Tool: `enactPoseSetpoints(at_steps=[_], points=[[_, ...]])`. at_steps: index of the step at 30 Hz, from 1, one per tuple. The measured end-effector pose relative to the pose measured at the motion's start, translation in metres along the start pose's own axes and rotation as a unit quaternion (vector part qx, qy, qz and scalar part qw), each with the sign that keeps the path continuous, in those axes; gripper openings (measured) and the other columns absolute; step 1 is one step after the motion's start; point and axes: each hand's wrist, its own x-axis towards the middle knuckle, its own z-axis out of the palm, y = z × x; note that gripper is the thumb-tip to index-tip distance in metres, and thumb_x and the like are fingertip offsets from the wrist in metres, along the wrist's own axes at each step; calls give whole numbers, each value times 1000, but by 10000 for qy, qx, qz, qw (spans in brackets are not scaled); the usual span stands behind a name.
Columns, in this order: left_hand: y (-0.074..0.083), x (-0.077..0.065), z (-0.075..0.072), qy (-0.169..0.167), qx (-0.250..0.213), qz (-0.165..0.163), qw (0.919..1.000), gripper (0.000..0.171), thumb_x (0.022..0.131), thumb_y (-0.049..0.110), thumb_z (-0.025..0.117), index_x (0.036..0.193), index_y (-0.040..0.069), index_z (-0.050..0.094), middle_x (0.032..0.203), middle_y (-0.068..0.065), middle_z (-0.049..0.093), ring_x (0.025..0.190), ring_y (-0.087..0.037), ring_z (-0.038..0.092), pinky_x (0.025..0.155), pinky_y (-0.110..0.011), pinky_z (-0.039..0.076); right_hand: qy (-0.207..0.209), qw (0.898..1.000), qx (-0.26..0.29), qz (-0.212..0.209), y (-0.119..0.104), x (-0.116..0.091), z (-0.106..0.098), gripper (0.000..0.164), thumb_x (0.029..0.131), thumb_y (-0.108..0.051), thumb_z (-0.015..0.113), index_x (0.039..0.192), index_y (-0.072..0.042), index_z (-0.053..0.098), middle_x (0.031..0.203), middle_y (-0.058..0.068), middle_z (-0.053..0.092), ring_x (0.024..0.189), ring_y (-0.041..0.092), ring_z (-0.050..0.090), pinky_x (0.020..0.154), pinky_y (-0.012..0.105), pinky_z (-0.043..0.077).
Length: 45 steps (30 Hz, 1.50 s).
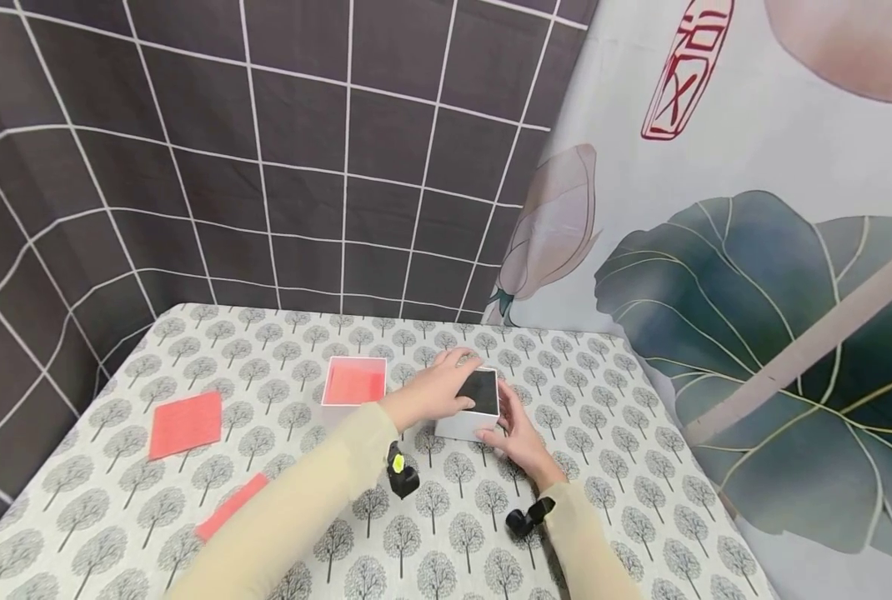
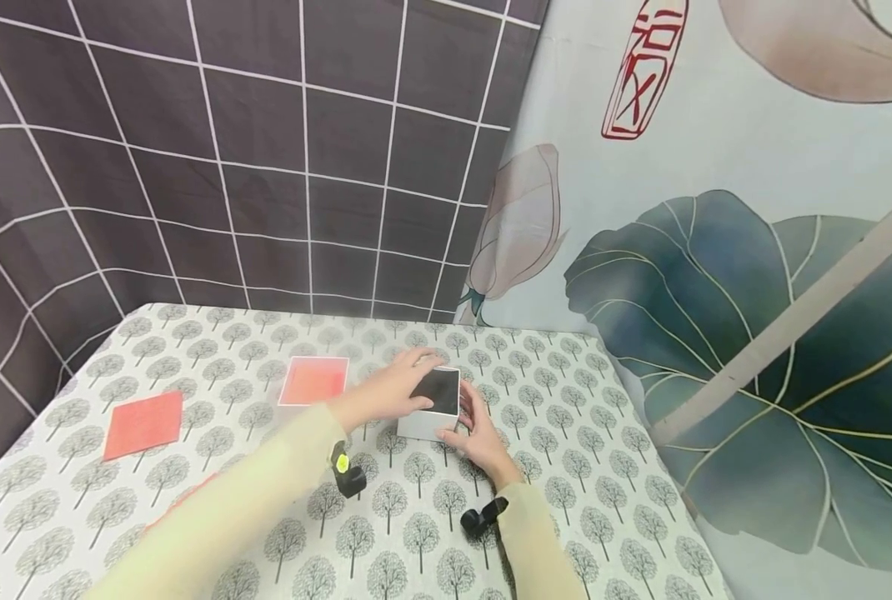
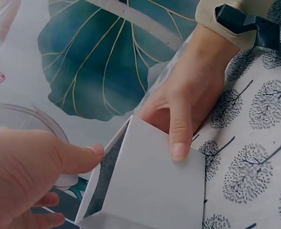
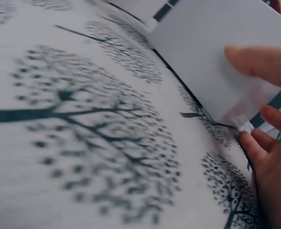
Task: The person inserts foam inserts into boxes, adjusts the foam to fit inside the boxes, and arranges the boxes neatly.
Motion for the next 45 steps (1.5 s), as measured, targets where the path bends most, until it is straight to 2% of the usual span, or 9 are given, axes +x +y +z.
enactPoseSetpoints(at_steps=[8, 13, 20, 23, 28, 30, 33, 40, 45], points=[[-8, -21, -4, 535, -329, 117, 9980, 65, 87, 29, 64, 143, 19, 34, 149, -10, 24, 132, -29, 29, 86, -47, 51, 618, 9976, -294, 75, -21, -17, 14, 93, 78, -2, 72, 148, -7, 10, 148, 23, 18, 131, 40, 24, 106, 53, 30], [-11, -38, -8, 898, -579, 292, 9938, 62, 87, 26, 64, 142, 19, 37, 147, -12, 26, 132, -30, 28, 89, -49, 48, 1013, 9921, -259, -699, -31, -32, 23, 85, 79, 5, 68, 145, 2, 15, 142, 29, 24, 125, 46, 28, 97, 61, 35], [-16, -59, -16, 1276, -730, 252, 9888, 58, 88, 26, 63, 140, 18, 39, 147, -9, 26, 132, -30, 28, 87, -45, 50, 1197, 9735, -648, -1835, -53, -43, 38, 78, 75, 14, 66, 140, 9, 23, 137, 27, 33, 117, 49, 33, 92, 48, 44], [-19, -69, -20, 1463, -844, 280, 9852, 57, 87, 24, 63, 139, 15, 41, 147, -11, 26, 131, -29, 31, 93, -45, 46, 1182, 9524, -1189, -2545, -63, -42, 47, 75, 71, 15, 67, 135, 13, 29, 129, 30, 38, 111, 49, 37, 90, 44, 45], [-25, -86, -27, 1676, -952, 191, 9811, 55, 88, 25, 64, 138, 16, 42, 147, -9, 26, 130, -29, 33, 95, -47, 44, 1630, 8953, -1976, -3643, -80, -37, 65, 63, 65, 9, 67, 121, 19, 42, 113, 33, 46, 100, 41, 39, 85, 36, 41], [-28, -94, -31, 1790, -999, 150, 9787, 55, 88, 24, 64, 138, 17, 43, 147, -9, 27, 130, -29, 34, 95, -47, 44, 1613, 8843, -2014, -3892, -85, -35, 72, 60, 64, 8, 66, 118, 20, 44, 111, 34, 47, 99, 39, 40, 84, 34, 42], [-31, -108, -38, 2001, -999, 62, 9747, 55, 87, 23, 65, 137, 16, 45, 146, -10, 29, 128, -30, 37, 91, -47, 48, 1367, 8824, -1904, -4080, -91, -32, 84, 58, 64, 9, 65, 116, 21, 44, 110, 34, 46, 102, 37, 41, 79, 36, 46], [-42, -138, -45, 2282, -1042, -186, 9678, 54, 86, 22, 66, 136, 13, 46, 145, -8, 31, 129, -32, 34, 93, -56, 42, 860, 8971, -1315, -4129, -92, -23, 107, 58, 64, 16, 65, 117, 23, 42, 117, 29, 46, 106, 35, 46, 77, 39, 52], [-51, -161, -49, 2431, -1150, -626, 9611, 60, 86, 22, 67, 138, 11, 40, 149, -8, 25, 129, -34, 32, 87, -58, 46, 463, 9178, -1023, -3808, -94, -16, 120, 62, 67, 15, 66, 121, 22, 38, 121, 31, 44, 113, 32, 45, 89, 34, 49]])
